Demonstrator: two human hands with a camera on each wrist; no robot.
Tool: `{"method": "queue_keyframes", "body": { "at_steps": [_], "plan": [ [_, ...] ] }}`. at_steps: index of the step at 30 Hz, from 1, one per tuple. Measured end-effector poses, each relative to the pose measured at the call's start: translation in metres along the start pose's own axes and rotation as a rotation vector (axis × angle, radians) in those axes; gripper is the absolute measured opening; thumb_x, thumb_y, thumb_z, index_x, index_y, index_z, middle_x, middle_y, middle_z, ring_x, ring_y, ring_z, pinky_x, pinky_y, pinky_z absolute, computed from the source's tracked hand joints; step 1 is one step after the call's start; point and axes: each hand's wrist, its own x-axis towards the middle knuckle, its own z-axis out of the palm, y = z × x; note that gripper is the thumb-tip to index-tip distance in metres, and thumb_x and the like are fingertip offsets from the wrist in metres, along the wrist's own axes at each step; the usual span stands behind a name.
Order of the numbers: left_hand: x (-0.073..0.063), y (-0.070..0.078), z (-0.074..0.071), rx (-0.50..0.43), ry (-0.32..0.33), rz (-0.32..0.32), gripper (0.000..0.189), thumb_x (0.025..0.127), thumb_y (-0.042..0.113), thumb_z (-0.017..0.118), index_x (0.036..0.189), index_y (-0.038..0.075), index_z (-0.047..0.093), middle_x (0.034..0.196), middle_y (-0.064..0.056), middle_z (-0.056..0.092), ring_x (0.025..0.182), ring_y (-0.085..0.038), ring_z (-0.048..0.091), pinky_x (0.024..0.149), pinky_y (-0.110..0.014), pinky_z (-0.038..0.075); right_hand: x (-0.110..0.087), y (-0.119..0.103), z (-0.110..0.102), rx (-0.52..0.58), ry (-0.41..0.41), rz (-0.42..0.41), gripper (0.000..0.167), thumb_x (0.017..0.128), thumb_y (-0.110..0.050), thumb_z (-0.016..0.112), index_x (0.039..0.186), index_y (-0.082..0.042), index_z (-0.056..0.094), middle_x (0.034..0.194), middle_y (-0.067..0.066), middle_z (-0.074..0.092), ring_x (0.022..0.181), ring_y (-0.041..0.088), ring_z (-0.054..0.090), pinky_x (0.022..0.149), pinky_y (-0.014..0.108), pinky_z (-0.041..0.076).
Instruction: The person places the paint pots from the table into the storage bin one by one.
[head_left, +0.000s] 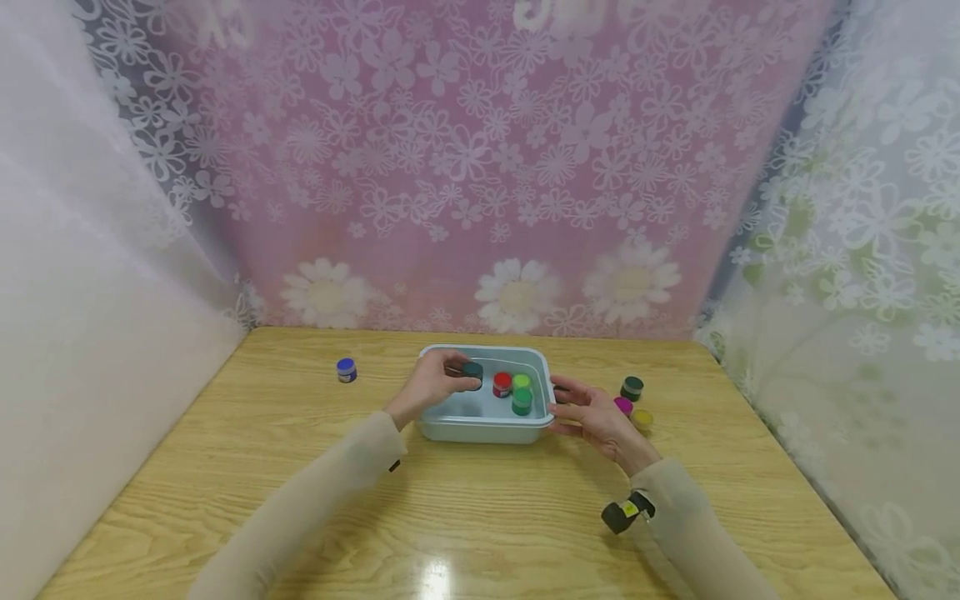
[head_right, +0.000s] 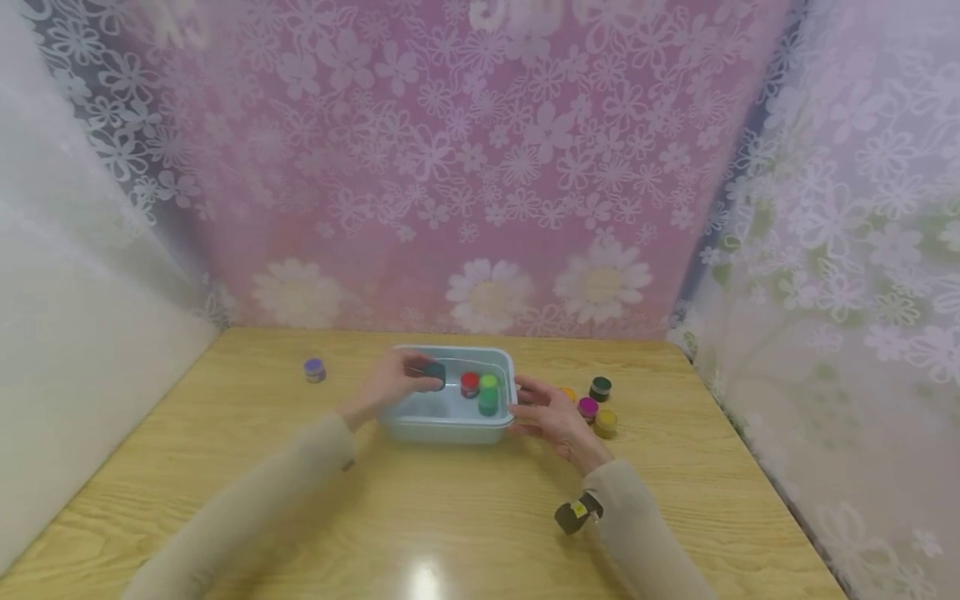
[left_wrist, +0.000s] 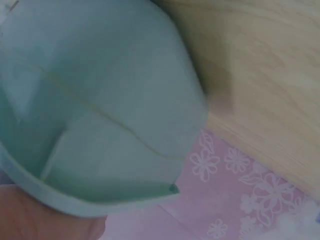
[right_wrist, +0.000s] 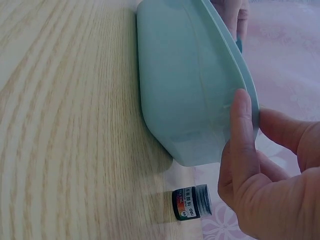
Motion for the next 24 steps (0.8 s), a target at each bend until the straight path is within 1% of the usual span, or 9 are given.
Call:
{"method": "queue_keyframes", "body": {
  "at_steps": [3, 6, 10, 12, 16, 21, 24],
  "plan": [
    [0.002, 0.003, 0.006, 0.038, -0.016, -0.010, 0.038, 0.084, 0.019, 0.079, 0.119, 0.009, 0.067, 0.111, -0.007, 0.068, 0.100, -0.021, 0.065, 0.083, -0.034, 0.058, 0.000, 0.000, 0.000, 0.003, 0.000, 0.002, 0.066, 0.095, -0.005, 0.063, 0.153, -0.008, 0.032, 0.152, 0.025, 0.036, 0.125, 0.036, 0.054, 0.092, 0.037, 0.057],
    [0.003, 0.005, 0.009, 0.064, -0.034, -0.030, 0.040, 0.084, 0.021, 0.079, 0.120, 0.011, 0.067, 0.111, -0.008, 0.067, 0.099, -0.022, 0.064, 0.080, -0.035, 0.057, 0.000, 0.000, 0.000, -0.001, -0.004, 0.003, 0.067, 0.095, -0.006, 0.064, 0.153, -0.009, 0.032, 0.152, 0.024, 0.036, 0.124, 0.035, 0.055, 0.094, 0.039, 0.056],
    [0.008, 0.005, 0.014, 0.090, -0.060, -0.059, 0.042, 0.084, 0.023, 0.079, 0.123, 0.013, 0.066, 0.111, -0.008, 0.067, 0.096, -0.021, 0.063, 0.076, -0.034, 0.055, 0.001, 0.000, -0.001, -0.008, 0.000, 0.000, 0.066, 0.095, -0.007, 0.063, 0.153, -0.009, 0.032, 0.151, 0.024, 0.037, 0.123, 0.034, 0.056, 0.092, 0.037, 0.057],
    [0.012, 0.004, 0.017, 0.098, -0.070, -0.067, 0.042, 0.084, 0.022, 0.079, 0.122, 0.013, 0.066, 0.110, -0.007, 0.067, 0.094, -0.021, 0.062, 0.075, -0.033, 0.055, 0.001, -0.001, -0.002, -0.008, 0.008, -0.001, 0.065, 0.095, -0.007, 0.063, 0.153, -0.009, 0.032, 0.151, 0.024, 0.038, 0.121, 0.033, 0.057, 0.091, 0.036, 0.058],
    [0.018, 0.002, 0.022, 0.099, -0.095, -0.062, 0.037, 0.082, 0.015, 0.079, 0.117, 0.008, 0.068, 0.106, -0.009, 0.068, 0.088, -0.019, 0.063, 0.072, -0.032, 0.055, 0.002, 0.000, -0.003, -0.011, 0.014, 0.003, 0.065, 0.095, -0.007, 0.063, 0.153, -0.009, 0.033, 0.150, 0.024, 0.038, 0.120, 0.032, 0.059, 0.090, 0.035, 0.058],
    [0.021, 0.003, 0.027, 0.078, -0.126, -0.067, 0.033, 0.082, 0.007, 0.078, 0.112, 0.000, 0.068, 0.103, -0.013, 0.067, 0.080, -0.019, 0.064, 0.073, -0.036, 0.060, 0.002, 0.001, -0.003, -0.012, 0.006, 0.003, 0.065, 0.095, -0.008, 0.063, 0.153, -0.009, 0.033, 0.150, 0.024, 0.038, 0.118, 0.030, 0.059, 0.088, 0.034, 0.059],
    [0.022, 0.001, 0.030, 0.096, -0.137, -0.067, 0.034, 0.081, 0.006, 0.079, 0.112, -0.002, 0.067, 0.103, -0.015, 0.068, 0.077, -0.018, 0.065, 0.068, -0.033, 0.060, 0.002, 0.001, -0.002, -0.002, -0.003, 0.001, 0.066, 0.095, -0.007, 0.063, 0.153, -0.008, 0.032, 0.150, 0.025, 0.038, 0.120, 0.032, 0.058, 0.088, 0.033, 0.059]
  ]
}}
